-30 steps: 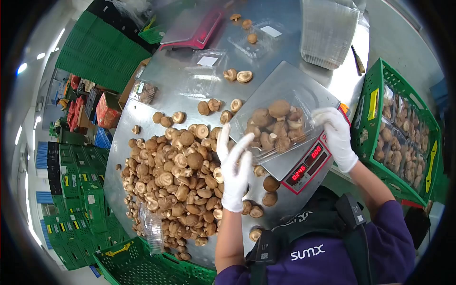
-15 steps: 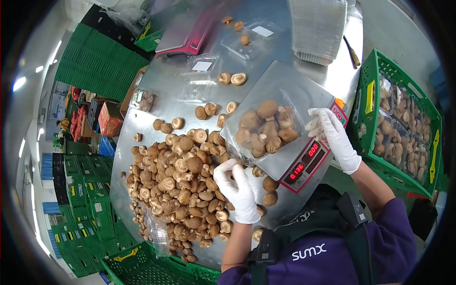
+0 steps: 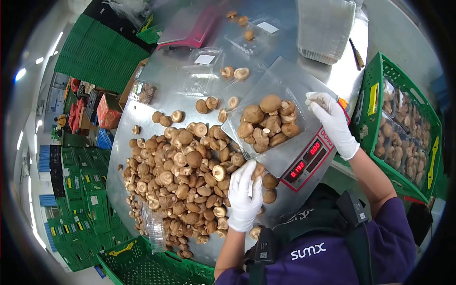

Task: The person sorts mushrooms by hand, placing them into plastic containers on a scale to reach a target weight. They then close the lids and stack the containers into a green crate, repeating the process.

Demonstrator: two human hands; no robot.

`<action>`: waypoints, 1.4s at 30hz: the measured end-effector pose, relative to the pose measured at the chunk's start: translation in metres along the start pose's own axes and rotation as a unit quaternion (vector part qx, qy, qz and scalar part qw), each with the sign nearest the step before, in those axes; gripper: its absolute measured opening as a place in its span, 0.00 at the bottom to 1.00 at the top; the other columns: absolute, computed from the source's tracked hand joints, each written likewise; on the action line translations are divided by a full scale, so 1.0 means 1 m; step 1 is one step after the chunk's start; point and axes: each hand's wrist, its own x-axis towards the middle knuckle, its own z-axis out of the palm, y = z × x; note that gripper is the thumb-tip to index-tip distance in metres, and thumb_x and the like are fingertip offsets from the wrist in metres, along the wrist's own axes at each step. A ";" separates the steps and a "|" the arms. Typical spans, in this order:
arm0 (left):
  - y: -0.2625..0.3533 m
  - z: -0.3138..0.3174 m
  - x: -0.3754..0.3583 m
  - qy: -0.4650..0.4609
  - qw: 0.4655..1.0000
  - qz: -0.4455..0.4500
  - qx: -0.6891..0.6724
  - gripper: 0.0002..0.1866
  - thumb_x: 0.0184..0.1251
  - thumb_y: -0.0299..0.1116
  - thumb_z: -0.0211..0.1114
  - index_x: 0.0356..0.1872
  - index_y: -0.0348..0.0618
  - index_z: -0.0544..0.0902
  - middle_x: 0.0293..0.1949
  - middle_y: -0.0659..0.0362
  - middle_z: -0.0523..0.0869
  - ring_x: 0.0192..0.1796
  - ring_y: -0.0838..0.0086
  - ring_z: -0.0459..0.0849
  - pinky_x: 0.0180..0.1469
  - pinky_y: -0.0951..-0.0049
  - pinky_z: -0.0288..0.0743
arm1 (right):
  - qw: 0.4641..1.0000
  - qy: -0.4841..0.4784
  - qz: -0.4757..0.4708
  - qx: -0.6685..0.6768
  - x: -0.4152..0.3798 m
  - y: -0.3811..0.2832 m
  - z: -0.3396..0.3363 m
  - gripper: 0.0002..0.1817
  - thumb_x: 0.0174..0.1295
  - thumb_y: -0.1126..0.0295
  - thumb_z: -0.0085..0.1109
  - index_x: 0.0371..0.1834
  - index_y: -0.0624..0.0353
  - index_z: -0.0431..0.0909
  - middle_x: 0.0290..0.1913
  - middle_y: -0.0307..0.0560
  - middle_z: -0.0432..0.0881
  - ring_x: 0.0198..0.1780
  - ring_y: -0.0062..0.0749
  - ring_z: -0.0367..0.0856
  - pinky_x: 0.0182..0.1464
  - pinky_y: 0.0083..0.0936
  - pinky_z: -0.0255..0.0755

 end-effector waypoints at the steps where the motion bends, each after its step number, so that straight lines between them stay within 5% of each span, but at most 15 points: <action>1: -0.012 -0.006 -0.016 -0.051 0.998 -0.008 0.033 0.22 0.60 0.21 0.67 0.58 0.42 0.82 0.53 0.50 0.85 0.52 0.57 0.83 0.57 0.61 0.76 | 1.000 0.000 0.007 0.010 0.005 0.001 -0.001 0.14 0.73 0.74 0.55 0.59 0.63 0.76 0.52 0.39 0.81 0.55 0.18 0.78 0.60 0.19 0.71; 3: -0.037 -0.015 -0.046 -0.136 0.970 -0.014 0.198 0.25 0.57 0.22 0.68 0.59 0.45 0.82 0.54 0.52 0.83 0.56 0.55 0.80 0.62 0.58 0.72 | 1.000 -0.014 -0.005 -0.014 0.014 -0.001 -0.003 0.15 0.74 0.71 0.55 0.60 0.64 0.76 0.51 0.40 0.81 0.52 0.19 0.78 0.58 0.19 0.72; 5: -0.048 -0.026 -0.059 -0.100 0.970 -0.046 0.218 0.25 0.58 0.28 0.71 0.60 0.49 0.81 0.57 0.53 0.79 0.57 0.54 0.77 0.62 0.55 0.70 | 0.998 -0.031 0.006 -0.052 0.027 -0.004 -0.004 0.16 0.74 0.68 0.55 0.60 0.64 0.76 0.50 0.40 0.81 0.51 0.20 0.79 0.57 0.19 0.72; 9: -0.033 -0.035 0.000 0.038 0.991 -0.113 0.061 0.25 0.65 0.26 0.68 0.64 0.42 0.78 0.53 0.52 0.84 0.57 0.62 0.80 0.63 0.64 0.71 | 0.994 -0.060 0.059 -0.065 0.067 -0.003 0.012 0.21 0.74 0.63 0.57 0.63 0.64 0.72 0.49 0.41 0.81 0.48 0.22 0.79 0.54 0.18 0.72; 11: -0.035 -0.021 0.047 0.079 0.974 -0.173 -0.121 0.25 0.75 0.30 0.61 0.70 0.38 0.71 0.62 0.50 0.79 0.64 0.63 0.78 0.67 0.65 0.70 | 0.989 -0.099 0.108 -0.030 0.088 -0.003 0.021 0.26 0.74 0.59 0.56 0.68 0.63 0.68 0.51 0.44 0.81 0.50 0.24 0.80 0.55 0.21 0.72; 15: -0.061 0.015 0.132 0.025 0.890 -0.307 -0.336 0.35 0.78 0.51 0.57 0.74 0.35 0.62 0.63 0.46 0.77 0.68 0.63 0.74 0.72 0.63 0.64 | 0.981 -0.108 0.144 -0.076 0.100 -0.018 0.043 0.35 0.74 0.49 0.53 0.76 0.60 0.60 0.57 0.51 0.81 0.55 0.29 0.80 0.58 0.27 0.72; 18: -0.076 0.025 0.166 -0.028 0.791 -0.313 -0.524 0.41 0.78 0.62 0.50 0.73 0.33 0.63 0.63 0.47 0.77 0.72 0.62 0.68 0.76 0.61 0.57 | 0.979 -0.105 0.169 -0.052 0.100 -0.036 0.050 0.36 0.76 0.43 0.47 0.78 0.55 0.58 0.60 0.49 0.80 0.60 0.31 0.79 0.64 0.30 0.69; 21: -0.032 0.013 0.149 0.080 0.814 -0.211 -0.536 0.44 0.76 0.68 0.43 0.72 0.33 0.65 0.63 0.47 0.78 0.74 0.60 0.65 0.78 0.60 0.51 | 0.988 -0.134 0.054 0.052 0.088 -0.036 0.037 0.35 0.76 0.40 0.41 0.76 0.53 0.64 0.61 0.52 0.79 0.65 0.38 0.76 0.71 0.33 0.62; 24: -0.038 0.001 0.092 0.013 0.956 -0.080 -0.283 0.31 0.82 0.53 0.45 0.74 0.41 0.66 0.68 0.45 0.73 0.76 0.56 0.63 0.79 0.58 0.52 | 0.962 -0.213 -0.132 -0.108 0.043 -0.036 0.010 0.29 0.76 0.49 0.47 0.72 0.56 0.69 0.66 0.51 0.74 0.65 0.41 0.73 0.73 0.34 0.60; 27: -0.019 0.019 0.046 0.052 0.997 -0.050 -0.029 0.23 0.80 0.34 0.55 0.71 0.39 0.69 0.55 0.50 0.82 0.63 0.62 0.77 0.70 0.62 0.66 | 0.901 -0.163 -0.274 -0.294 -0.002 -0.017 0.002 0.30 0.73 0.68 0.52 0.77 0.60 0.61 0.67 0.48 0.69 0.64 0.33 0.73 0.70 0.32 0.64; 29: -0.022 0.020 0.029 0.025 0.945 -0.204 -0.256 0.21 0.76 0.27 0.58 0.68 0.39 0.70 0.49 0.54 0.83 0.52 0.68 0.81 0.59 0.67 0.74 | 0.983 -0.116 -0.081 -0.119 -0.026 -0.003 0.002 0.30 0.73 0.69 0.52 0.77 0.60 0.59 0.60 0.45 0.75 0.57 0.31 0.79 0.62 0.28 0.72; 32: -0.022 0.018 0.030 0.001 0.857 -0.308 -0.413 0.18 0.75 0.23 0.58 0.63 0.38 0.71 0.43 0.57 0.84 0.41 0.75 0.83 0.44 0.74 0.79 | 0.976 -0.172 0.130 0.015 -0.025 -0.004 -0.002 0.26 0.73 0.71 0.52 0.73 0.62 0.61 0.52 0.46 0.79 0.46 0.29 0.84 0.50 0.23 0.77; 36: -0.017 0.015 0.042 0.031 0.813 -0.340 -0.471 0.13 0.75 0.21 0.56 0.57 0.38 0.72 0.37 0.56 0.85 0.36 0.74 0.85 0.38 0.75 0.80 | 0.961 -0.164 0.206 0.090 -0.020 -0.014 -0.003 0.11 0.69 0.74 0.55 0.52 0.61 0.70 0.42 0.43 0.79 0.38 0.27 0.86 0.41 0.23 0.79; 40: -0.024 0.018 0.043 0.028 0.829 -0.287 -0.480 0.09 0.71 0.19 0.58 0.48 0.38 0.74 0.37 0.57 0.84 0.34 0.74 0.84 0.39 0.73 0.80 | 0.976 -0.132 0.151 0.086 -0.022 -0.011 -0.001 0.11 0.60 0.78 0.58 0.43 0.61 0.69 0.38 0.44 0.78 0.31 0.26 0.84 0.32 0.24 0.78; 42: -0.012 0.020 0.044 0.052 0.840 -0.247 -0.480 0.09 0.70 0.21 0.60 0.48 0.39 0.73 0.37 0.57 0.83 0.34 0.74 0.83 0.40 0.72 0.80 | 0.974 -0.148 0.125 0.117 -0.030 -0.016 -0.007 0.14 0.63 0.75 0.58 0.51 0.61 0.70 0.40 0.43 0.77 0.34 0.26 0.84 0.38 0.24 0.78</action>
